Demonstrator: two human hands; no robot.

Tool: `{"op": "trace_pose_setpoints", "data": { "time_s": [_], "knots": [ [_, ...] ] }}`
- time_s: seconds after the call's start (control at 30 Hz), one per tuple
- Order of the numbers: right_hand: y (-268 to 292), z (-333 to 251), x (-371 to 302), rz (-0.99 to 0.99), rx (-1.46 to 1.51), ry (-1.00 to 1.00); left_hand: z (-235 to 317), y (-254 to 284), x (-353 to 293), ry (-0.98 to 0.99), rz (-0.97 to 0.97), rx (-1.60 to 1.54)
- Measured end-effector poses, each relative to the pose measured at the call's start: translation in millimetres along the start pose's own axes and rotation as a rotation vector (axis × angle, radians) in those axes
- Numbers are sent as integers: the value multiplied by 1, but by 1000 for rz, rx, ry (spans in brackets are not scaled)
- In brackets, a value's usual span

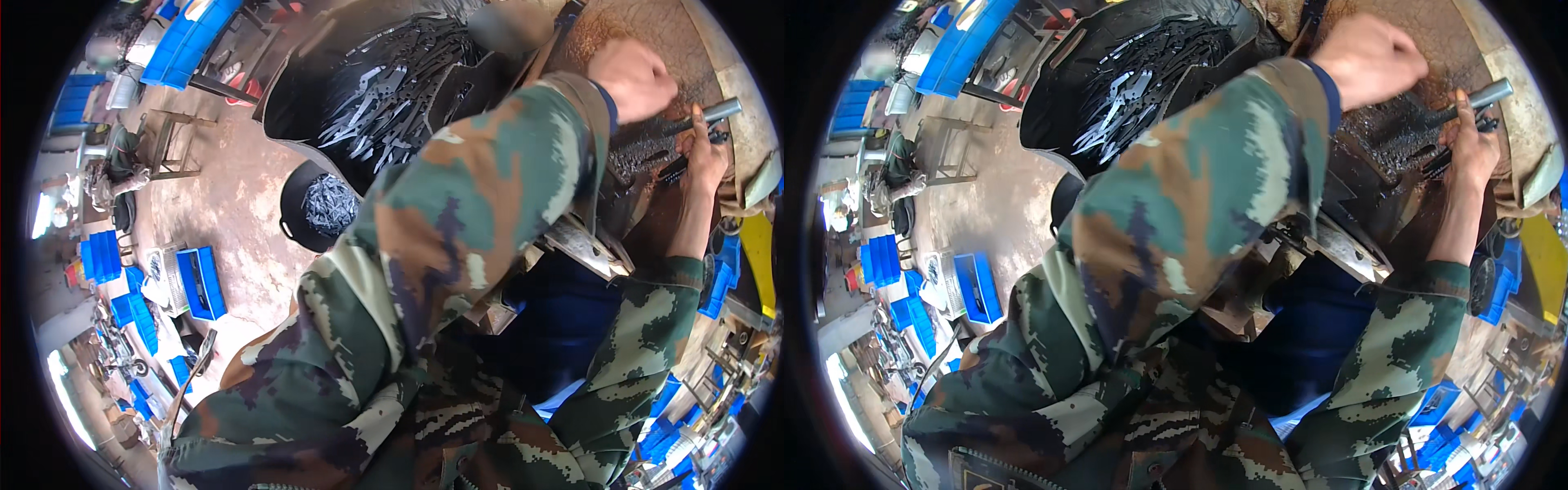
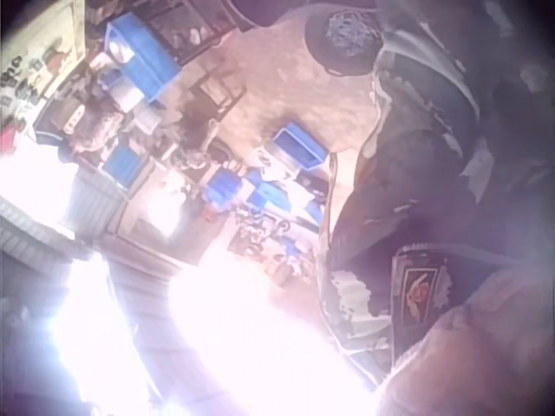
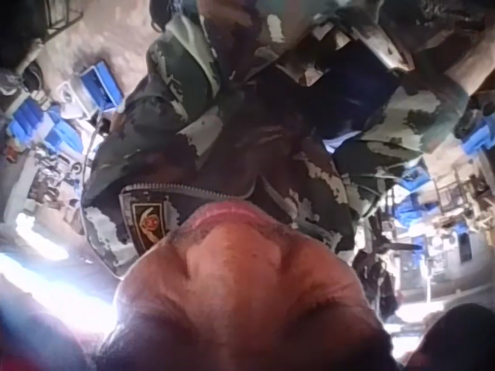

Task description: Assembling small metal components at a workbench using manual tools.

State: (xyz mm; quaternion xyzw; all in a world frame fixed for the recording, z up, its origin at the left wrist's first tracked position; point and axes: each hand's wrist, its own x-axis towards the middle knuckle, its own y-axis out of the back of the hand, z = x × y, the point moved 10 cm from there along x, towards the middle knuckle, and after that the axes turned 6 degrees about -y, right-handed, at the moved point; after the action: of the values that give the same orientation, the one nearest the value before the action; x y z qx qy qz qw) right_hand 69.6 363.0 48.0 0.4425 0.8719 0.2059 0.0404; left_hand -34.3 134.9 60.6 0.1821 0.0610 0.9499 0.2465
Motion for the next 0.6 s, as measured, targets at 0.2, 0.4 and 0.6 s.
{"op": "trace_pose_setpoints", "data": {
  "time_s": [0.2,0.4,0.6],
  "knots": [
    [-3,-4,-2,-38,36,-33,5,110,-13,-140,-182,63],
    [-1,10,14,-35,93,-8,-130,257,-76,118,-202,582],
    [-2,4,-3,-13,38,-55,-197,276,-146,359,-212,843]
  ]
}}
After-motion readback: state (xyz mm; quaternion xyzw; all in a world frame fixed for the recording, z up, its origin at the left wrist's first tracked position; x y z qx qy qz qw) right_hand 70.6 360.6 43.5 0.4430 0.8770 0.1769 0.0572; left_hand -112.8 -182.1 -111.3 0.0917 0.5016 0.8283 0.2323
